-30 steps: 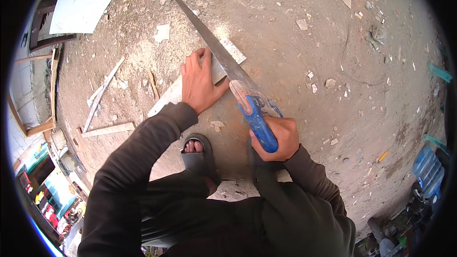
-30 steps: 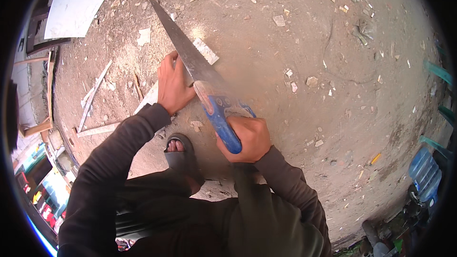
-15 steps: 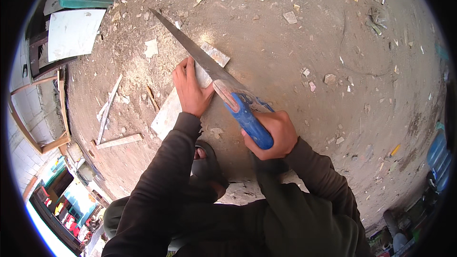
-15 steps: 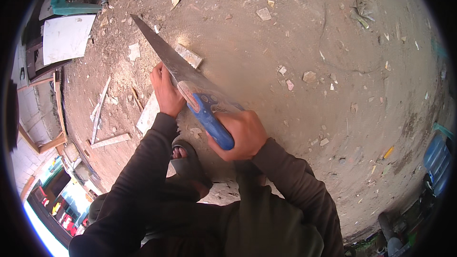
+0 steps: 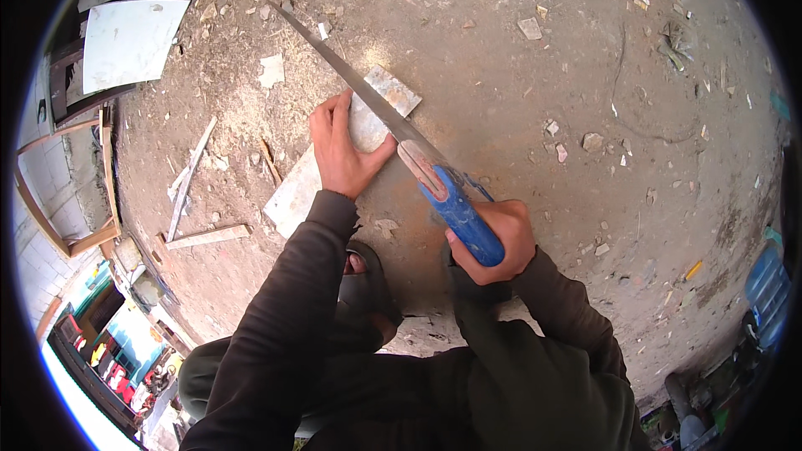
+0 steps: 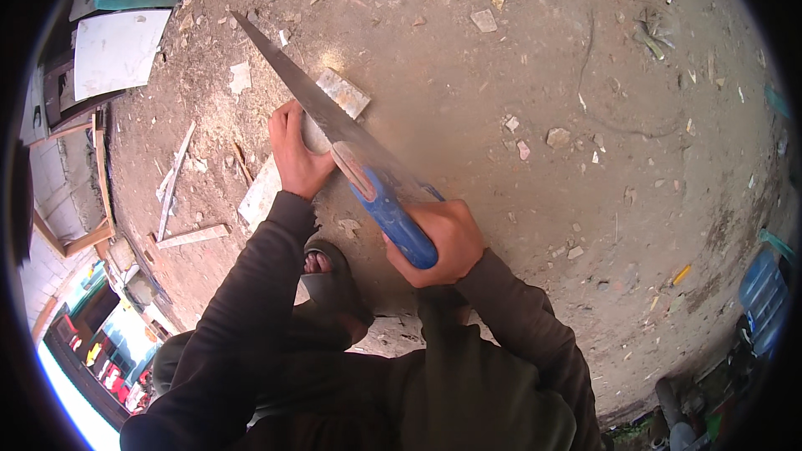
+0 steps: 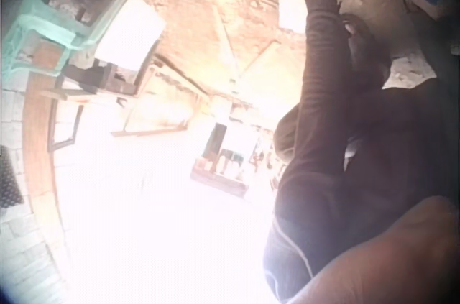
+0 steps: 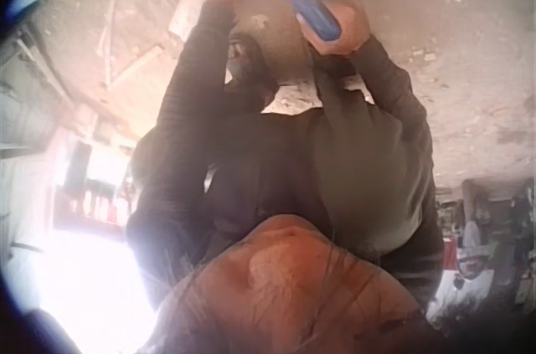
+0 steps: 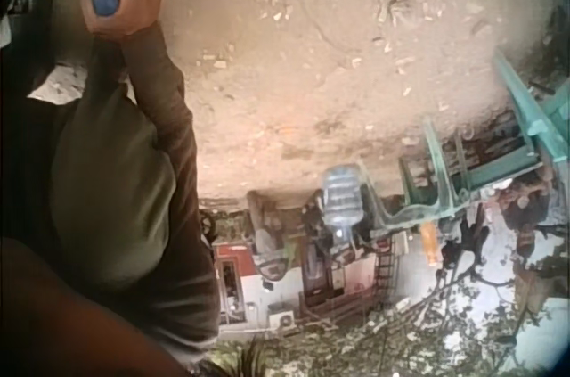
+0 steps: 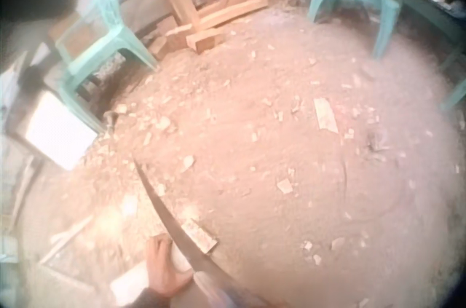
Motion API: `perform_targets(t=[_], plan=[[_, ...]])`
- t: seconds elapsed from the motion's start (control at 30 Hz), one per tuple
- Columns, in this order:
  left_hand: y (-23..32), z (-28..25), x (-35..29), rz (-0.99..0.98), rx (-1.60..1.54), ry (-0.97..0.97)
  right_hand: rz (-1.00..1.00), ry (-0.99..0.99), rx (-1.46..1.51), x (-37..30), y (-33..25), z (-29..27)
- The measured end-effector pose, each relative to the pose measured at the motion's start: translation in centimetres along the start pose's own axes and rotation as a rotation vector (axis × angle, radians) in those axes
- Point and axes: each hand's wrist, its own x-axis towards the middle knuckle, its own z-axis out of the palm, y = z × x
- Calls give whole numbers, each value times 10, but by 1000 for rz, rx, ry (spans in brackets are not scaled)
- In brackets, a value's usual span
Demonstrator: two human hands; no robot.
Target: The person saws a piece of wood by hand. They hold the wood steady with one hand while using a handsaw with the other to cut through it, eventually cutting a smaller block off.
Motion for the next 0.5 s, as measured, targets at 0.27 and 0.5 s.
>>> perform_targets(t=[0.27,0.5], plan=[[-1,0,-2,0,17,11,3,-28,38,8,5,-3],[-1,-1,1,17,4,12,-25,-47,4,15,8,-7]])
